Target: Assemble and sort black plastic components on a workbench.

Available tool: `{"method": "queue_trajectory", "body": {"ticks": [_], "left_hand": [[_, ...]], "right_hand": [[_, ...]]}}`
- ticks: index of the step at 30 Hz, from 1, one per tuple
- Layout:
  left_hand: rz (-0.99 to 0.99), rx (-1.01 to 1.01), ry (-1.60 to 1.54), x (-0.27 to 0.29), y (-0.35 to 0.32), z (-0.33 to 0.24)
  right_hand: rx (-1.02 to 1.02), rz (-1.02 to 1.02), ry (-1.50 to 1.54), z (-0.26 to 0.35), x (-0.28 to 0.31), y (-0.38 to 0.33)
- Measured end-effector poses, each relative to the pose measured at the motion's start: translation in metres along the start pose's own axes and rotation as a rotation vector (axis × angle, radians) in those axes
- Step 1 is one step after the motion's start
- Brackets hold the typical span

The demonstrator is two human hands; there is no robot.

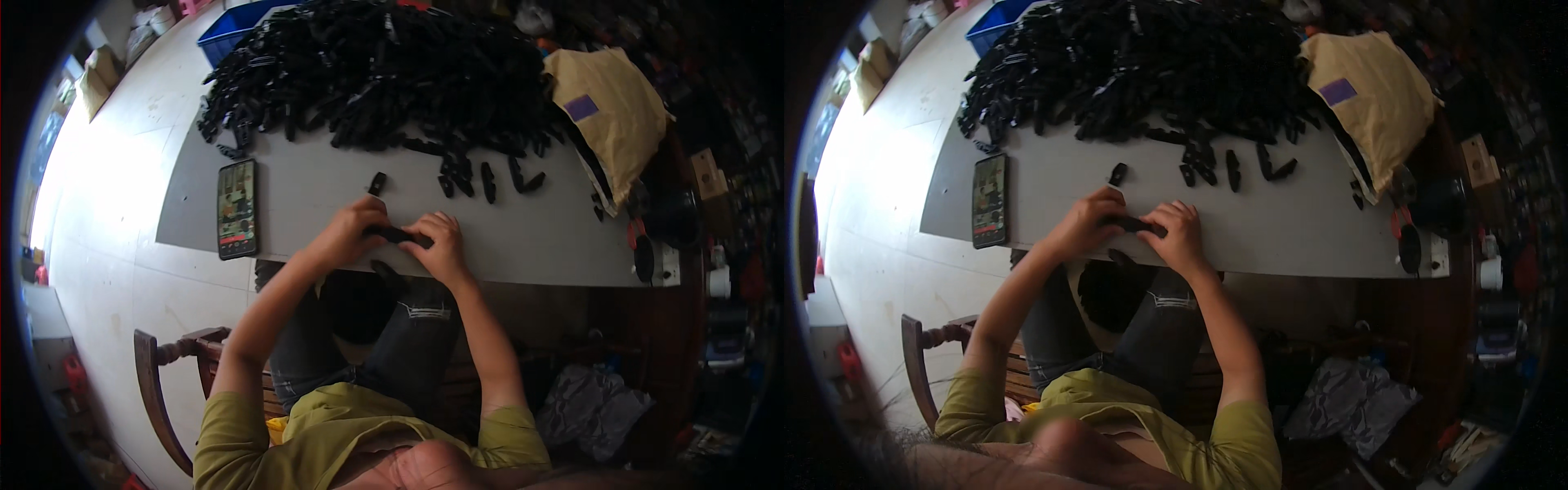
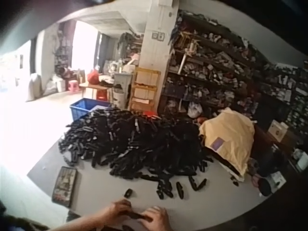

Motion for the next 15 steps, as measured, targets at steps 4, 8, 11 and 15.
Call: {"method": "queue_trajectory", "body": {"ticks": [4, 8, 11, 15], "left_hand": [[-0.664, 0.048, 0.682, 0.043, -0.077, -0.026], [-0.995, 0.331, 0.711, 0.089, -0.146, 0.042], [-1.011, 0.416, 0.566, 0.103, -0.158, 0.064], [-1.032, 0.541, 0.501, 0.120, -0.154, 0.084]], "right_hand": [[0.028, 0.163, -0.017, 0.021, 0.004, -0.014], [0.031, 0.179, 0.154, 0.029, -0.009, 0.008], [0.012, -0.043, -0.091, 0.020, -0.018, 0.039], [0.034, -0.138, -0.344, 0.001, -0.032, 0.065]]}}
Point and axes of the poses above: each hand's wrist, its own y-axis towards the middle knuckle, its own x-axis out of the back of the hand, z = x × y, the point moved 6 cm from there along y, towards the middle knuckle, and after that the axes turned 10 degrees about x, right-handed, at the moved point
